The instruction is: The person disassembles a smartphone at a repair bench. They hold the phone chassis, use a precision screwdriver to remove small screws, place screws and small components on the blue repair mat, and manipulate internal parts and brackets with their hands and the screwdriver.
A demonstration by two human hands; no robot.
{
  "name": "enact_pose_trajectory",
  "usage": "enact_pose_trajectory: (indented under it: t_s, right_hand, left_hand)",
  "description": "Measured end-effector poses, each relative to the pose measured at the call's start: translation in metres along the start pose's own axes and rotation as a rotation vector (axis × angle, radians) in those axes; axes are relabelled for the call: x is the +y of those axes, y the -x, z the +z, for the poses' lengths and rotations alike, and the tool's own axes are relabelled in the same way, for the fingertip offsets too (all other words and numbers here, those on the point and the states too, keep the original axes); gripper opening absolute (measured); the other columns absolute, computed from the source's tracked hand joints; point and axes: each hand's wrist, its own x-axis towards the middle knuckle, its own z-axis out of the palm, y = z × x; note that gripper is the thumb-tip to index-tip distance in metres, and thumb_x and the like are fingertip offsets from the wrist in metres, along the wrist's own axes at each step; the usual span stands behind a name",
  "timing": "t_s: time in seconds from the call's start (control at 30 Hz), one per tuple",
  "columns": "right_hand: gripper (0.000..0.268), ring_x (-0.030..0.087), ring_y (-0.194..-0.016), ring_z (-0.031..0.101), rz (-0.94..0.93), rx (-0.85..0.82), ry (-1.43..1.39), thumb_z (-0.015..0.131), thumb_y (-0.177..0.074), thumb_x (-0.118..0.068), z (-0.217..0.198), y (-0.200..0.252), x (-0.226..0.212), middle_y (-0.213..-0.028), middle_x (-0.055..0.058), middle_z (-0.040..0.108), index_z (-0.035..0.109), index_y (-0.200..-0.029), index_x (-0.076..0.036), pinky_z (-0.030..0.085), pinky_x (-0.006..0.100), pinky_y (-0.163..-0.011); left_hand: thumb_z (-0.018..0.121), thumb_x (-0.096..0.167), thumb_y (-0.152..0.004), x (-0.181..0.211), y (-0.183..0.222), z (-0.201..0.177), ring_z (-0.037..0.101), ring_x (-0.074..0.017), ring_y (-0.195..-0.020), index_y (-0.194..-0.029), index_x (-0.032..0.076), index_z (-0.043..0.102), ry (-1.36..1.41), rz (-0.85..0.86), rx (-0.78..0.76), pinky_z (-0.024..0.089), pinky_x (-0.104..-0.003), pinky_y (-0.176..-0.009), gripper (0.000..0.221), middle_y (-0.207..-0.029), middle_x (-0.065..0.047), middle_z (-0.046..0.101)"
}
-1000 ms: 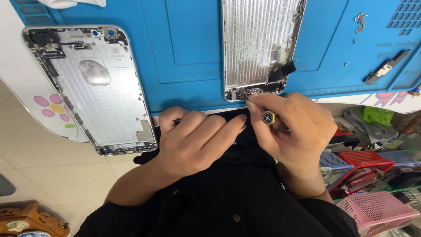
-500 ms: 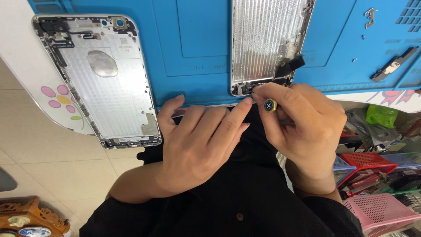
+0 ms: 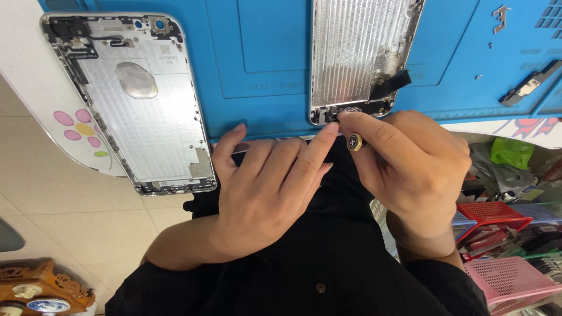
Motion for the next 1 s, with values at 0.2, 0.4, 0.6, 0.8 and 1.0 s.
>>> enact_pose_trajectory:
  t_s: [0.2, 0.4, 0.6, 0.8, 1.0]
  right_hand:
    - [0.035, 0.017, -0.069, 0.059, -0.081, 0.007, -0.004, 0.079, -0.087, 0.004, 0.0, 0.009, 0.01, -0.079, 0.001, 0.06, 0.077, -0.118, -0.012, 0.045, 0.03, -0.061]
    - [0.039, 0.021, -0.066, 0.056, -0.178, 0.06, 0.055, 0.081, -0.077, 0.006, 0.002, 0.0, 0.013, -0.073, 0.003, 0.057, 0.08, -0.111, -0.012, 0.042, 0.034, -0.059]
    - [0.031, 0.016, -0.066, 0.059, -0.144, 0.154, -0.105, 0.085, -0.09, 0.003, 0.013, 0.019, 0.033, -0.075, 0.001, 0.059, 0.077, -0.115, -0.013, 0.043, 0.027, -0.059]
    - [0.036, 0.021, -0.064, 0.054, -0.287, 0.138, -0.031, 0.084, -0.077, -0.001, 0.013, 0.01, 0.039, -0.073, 0.002, 0.057, 0.079, -0.111, -0.012, 0.04, 0.032, -0.054]
    - [0.039, 0.023, -0.064, 0.054, -0.273, 0.034, -0.048, 0.083, -0.075, -0.007, 0.006, 0.006, 0.039, -0.072, 0.002, 0.052, 0.077, -0.113, -0.013, 0.04, 0.037, -0.058]
  left_hand:
    - [0.07, 0.032, -0.109, 0.004, 0.001, -0.006, 0.057, -0.0175, -0.094, -0.153, 0.012, 0.059, -0.128, 0.016, -0.044, 0.027, -0.054, -0.116, 0.05, -0.099, 0.0, 0.057]
    - [0.069, 0.032, -0.112, 0.011, 0.001, -0.006, 0.057, -0.0174, -0.095, -0.153, 0.013, 0.061, -0.228, -0.003, -0.04, 0.027, -0.053, -0.118, 0.046, -0.097, 0.001, 0.057]
    - [0.069, 0.035, -0.111, 0.019, -0.002, -0.01, 0.061, -0.0174, -0.103, -0.153, 0.017, 0.063, -0.303, -0.02, -0.051, 0.025, -0.055, -0.119, 0.046, -0.097, 0.002, 0.057]
    - [0.068, 0.04, -0.104, 0.025, -0.019, -0.021, 0.061, -0.0142, -0.094, -0.14, 0.017, 0.068, -0.388, -0.002, -0.052, 0.026, -0.051, -0.114, 0.043, -0.09, 0.004, 0.059]
    - [0.069, 0.041, -0.105, 0.023, -0.02, -0.021, 0.059, -0.0132, -0.094, -0.137, 0.017, 0.07, -0.364, 0.001, -0.047, 0.022, -0.051, -0.116, 0.04, -0.091, 0.005, 0.06]
